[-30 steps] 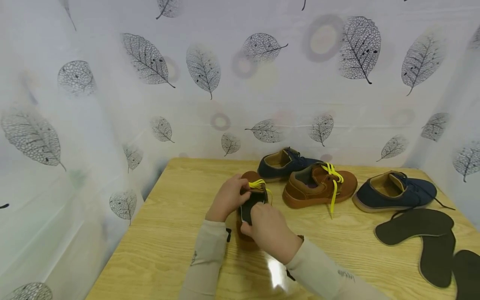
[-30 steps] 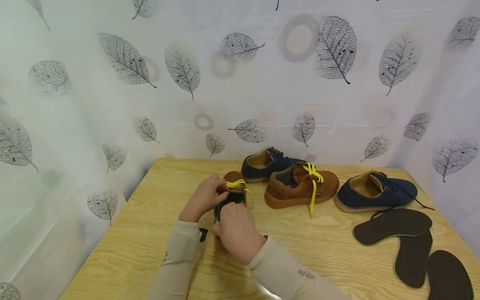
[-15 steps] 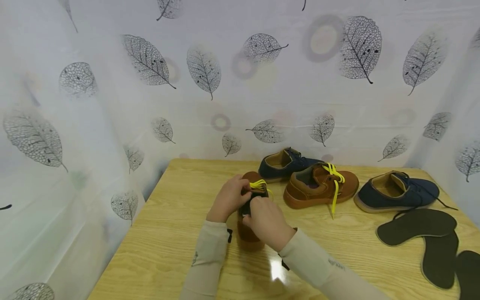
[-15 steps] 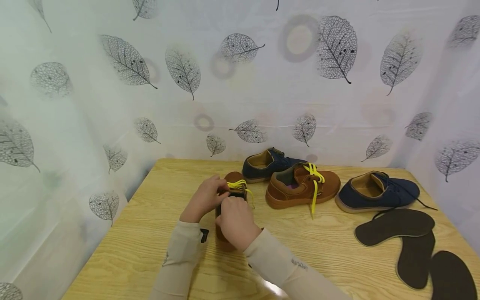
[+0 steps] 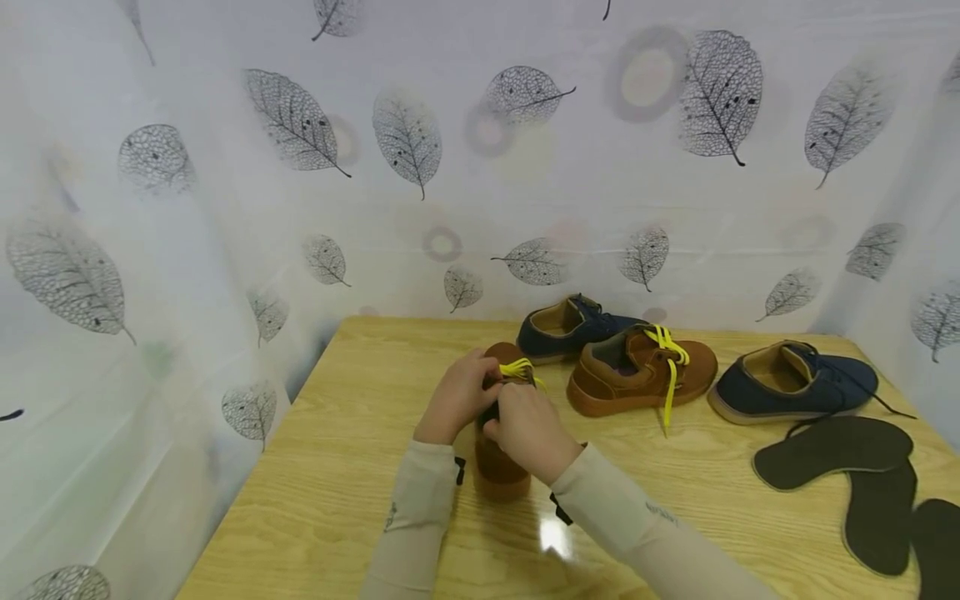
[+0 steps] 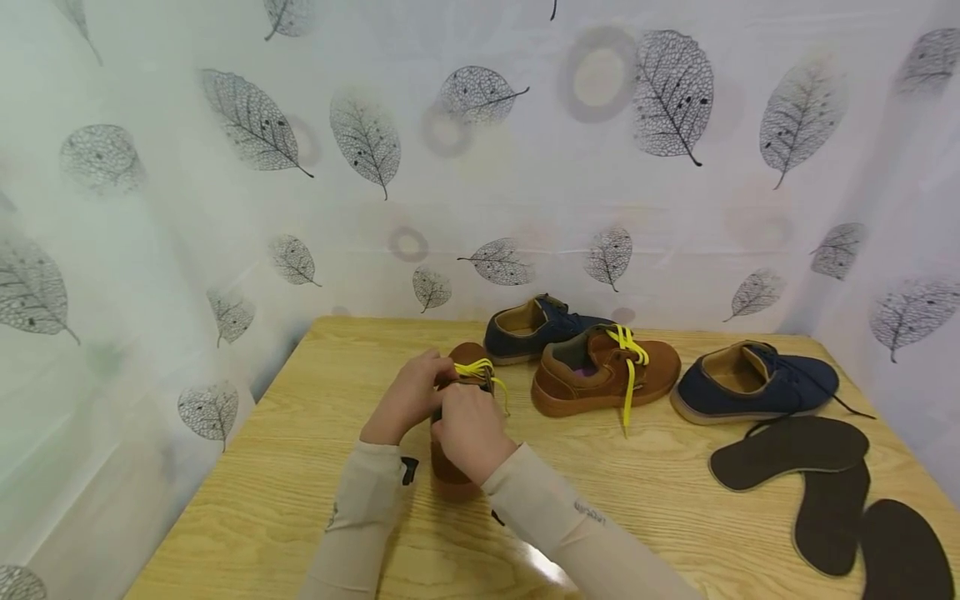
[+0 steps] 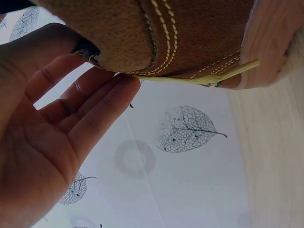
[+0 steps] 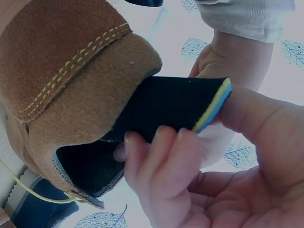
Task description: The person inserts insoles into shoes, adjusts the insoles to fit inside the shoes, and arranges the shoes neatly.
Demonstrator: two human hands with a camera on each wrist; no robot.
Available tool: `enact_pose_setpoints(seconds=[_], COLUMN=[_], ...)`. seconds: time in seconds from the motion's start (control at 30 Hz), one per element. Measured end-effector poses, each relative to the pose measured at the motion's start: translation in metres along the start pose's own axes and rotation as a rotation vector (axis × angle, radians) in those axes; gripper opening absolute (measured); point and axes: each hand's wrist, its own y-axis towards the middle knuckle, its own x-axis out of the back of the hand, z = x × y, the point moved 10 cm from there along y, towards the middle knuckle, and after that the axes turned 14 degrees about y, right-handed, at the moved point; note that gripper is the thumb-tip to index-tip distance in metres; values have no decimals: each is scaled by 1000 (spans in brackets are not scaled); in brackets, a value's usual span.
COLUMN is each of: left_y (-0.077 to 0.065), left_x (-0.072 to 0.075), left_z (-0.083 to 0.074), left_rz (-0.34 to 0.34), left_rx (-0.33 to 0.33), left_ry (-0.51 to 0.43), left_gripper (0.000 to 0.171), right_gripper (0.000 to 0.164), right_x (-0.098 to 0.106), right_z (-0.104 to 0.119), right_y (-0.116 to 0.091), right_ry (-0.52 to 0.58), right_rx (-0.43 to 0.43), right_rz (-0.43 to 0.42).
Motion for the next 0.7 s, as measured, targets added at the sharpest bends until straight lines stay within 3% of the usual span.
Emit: enact_pose_setpoints(seconds=[0.27, 0.47, 0.7], left_y=[-1, -2, -1], left_x=[-2, -2, -1], left_z=[3, 3, 3], left_rz=[0, -18, -15], left_rx=[11, 8, 5], left_ry=[7, 5, 1], left_gripper=[12, 13, 15], right_gripper=[24, 15, 20], right_x=[-5, -9, -14], right_z=[-4, -7, -14], right_y=[11, 18, 24], right_ry=[25, -13, -49], right_rx=[3, 4, -26], right_rz=[35, 44, 40])
